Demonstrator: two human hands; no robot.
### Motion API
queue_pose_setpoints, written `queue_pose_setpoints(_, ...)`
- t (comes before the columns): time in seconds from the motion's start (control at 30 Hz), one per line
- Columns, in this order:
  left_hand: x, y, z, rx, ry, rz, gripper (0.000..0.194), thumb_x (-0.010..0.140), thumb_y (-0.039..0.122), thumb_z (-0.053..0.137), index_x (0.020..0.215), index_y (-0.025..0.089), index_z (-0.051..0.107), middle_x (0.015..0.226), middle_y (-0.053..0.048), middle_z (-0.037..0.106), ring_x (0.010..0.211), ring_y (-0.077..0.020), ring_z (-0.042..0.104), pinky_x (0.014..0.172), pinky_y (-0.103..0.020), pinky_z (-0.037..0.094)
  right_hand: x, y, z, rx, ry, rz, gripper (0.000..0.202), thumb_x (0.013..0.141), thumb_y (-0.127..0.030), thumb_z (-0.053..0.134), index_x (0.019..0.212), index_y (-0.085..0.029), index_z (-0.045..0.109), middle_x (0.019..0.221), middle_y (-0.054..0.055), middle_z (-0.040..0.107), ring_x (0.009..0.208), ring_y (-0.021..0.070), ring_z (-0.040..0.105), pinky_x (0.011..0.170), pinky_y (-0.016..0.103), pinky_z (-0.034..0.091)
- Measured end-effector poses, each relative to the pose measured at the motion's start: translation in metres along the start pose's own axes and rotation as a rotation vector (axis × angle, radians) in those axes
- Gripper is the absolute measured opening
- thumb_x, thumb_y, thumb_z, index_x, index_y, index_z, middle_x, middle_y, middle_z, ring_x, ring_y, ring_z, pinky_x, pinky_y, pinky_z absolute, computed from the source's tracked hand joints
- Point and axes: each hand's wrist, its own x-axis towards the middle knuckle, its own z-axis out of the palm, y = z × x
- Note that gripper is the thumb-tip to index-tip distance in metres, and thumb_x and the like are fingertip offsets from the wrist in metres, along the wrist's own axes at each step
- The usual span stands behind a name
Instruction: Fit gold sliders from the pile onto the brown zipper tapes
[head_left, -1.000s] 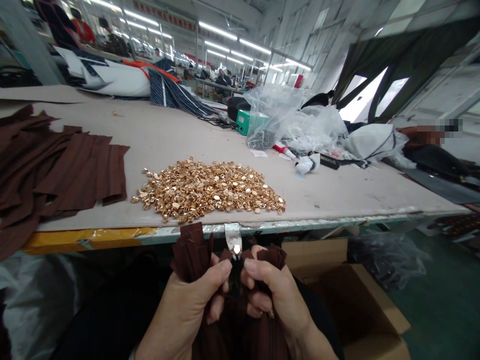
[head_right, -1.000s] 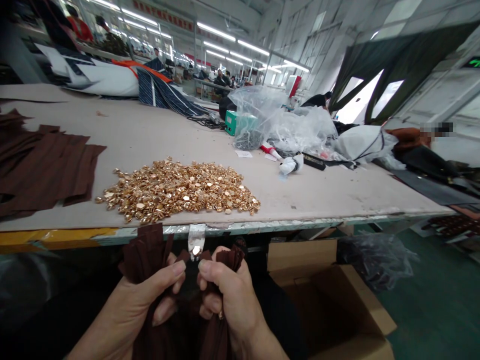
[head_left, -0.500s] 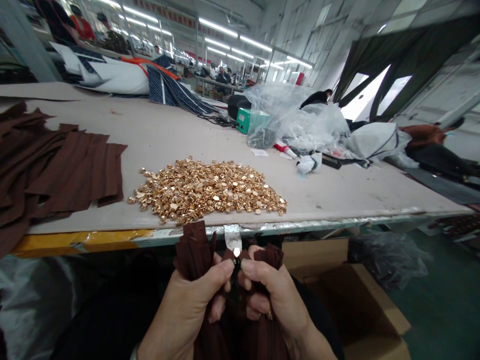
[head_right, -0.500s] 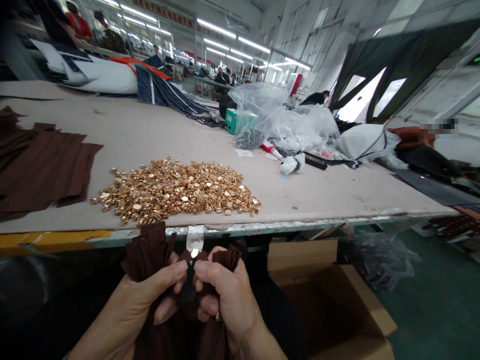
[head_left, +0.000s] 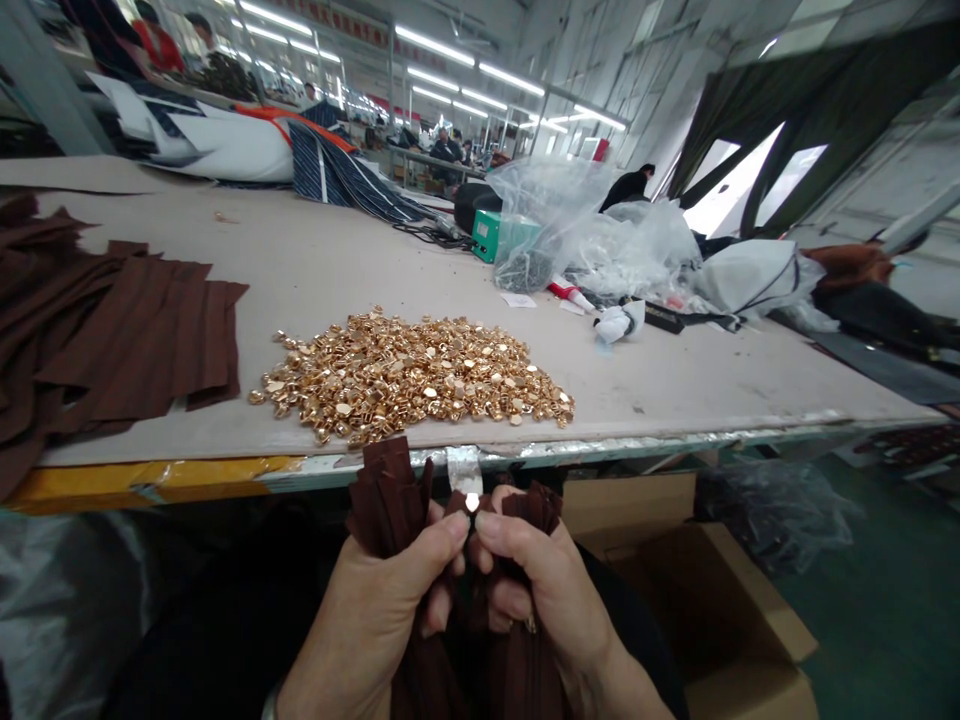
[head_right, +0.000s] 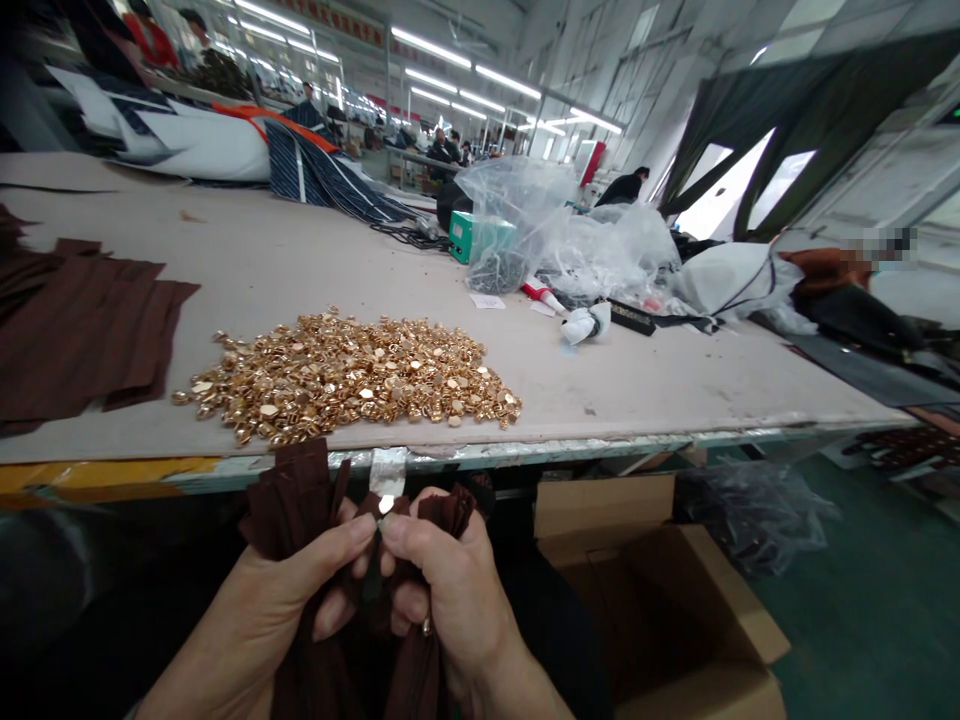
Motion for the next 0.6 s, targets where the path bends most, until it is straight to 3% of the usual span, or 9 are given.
queue_pose_setpoints(0.27, 0.006, 0.001, 0.003, 0.053, 0.013, 0.091, 0.025, 0.07, 0.034, 0.074, 0.06, 0.015, 0.062, 0.054, 0.003, 0.058, 0.038, -0.0039, 0.043, 0.035, -0.014, 0.03, 0.004, -0.004, 0.003, -0.101, 0.012, -0.099, 0.027, 0.078, -0.032, 0.066, 0.062, -0.015, 0.052, 0.055, -0.004, 0.055, 0.033, 0.0008, 0.03, 0.032, 0.014, 0.027)
queue_pose_setpoints(0.43, 0.004, 0.001, 0.0, 0.104, 0.011, 0.071, 0.03, 0.075, 0.042, 0.068, 0.062, 0.017, 0.058, 0.041, 0.007, 0.048, 0.037, -0.0038, 0.036, 0.037, -0.014, 0.027, 0.007, -0.017, -0.005, -0.379, 0.008, -0.209, 0.028, 0.08, -0.038, 0.067, 0.07, -0.015, 0.054, 0.055, -0.005, 0.052, 0.041, 0.0033, 0.033, 0.037, 0.016, 0.024)
queue_pose_setpoints(0.6, 0.001, 0.0, -0.003, 0.029, 0.0, -0.009, 0.03, 0.075, 0.045, 0.067, 0.065, 0.018, 0.057, 0.036, 0.009, 0.043, 0.035, -0.0037, 0.031, 0.037, -0.015, 0.026, 0.01, -0.029, 0.002, -0.643, 0.079, -0.313, 0.028, 0.08, -0.034, 0.065, 0.064, -0.016, 0.051, 0.051, -0.007, 0.043, 0.046, 0.0065, 0.036, 0.044, 0.019, 0.03)
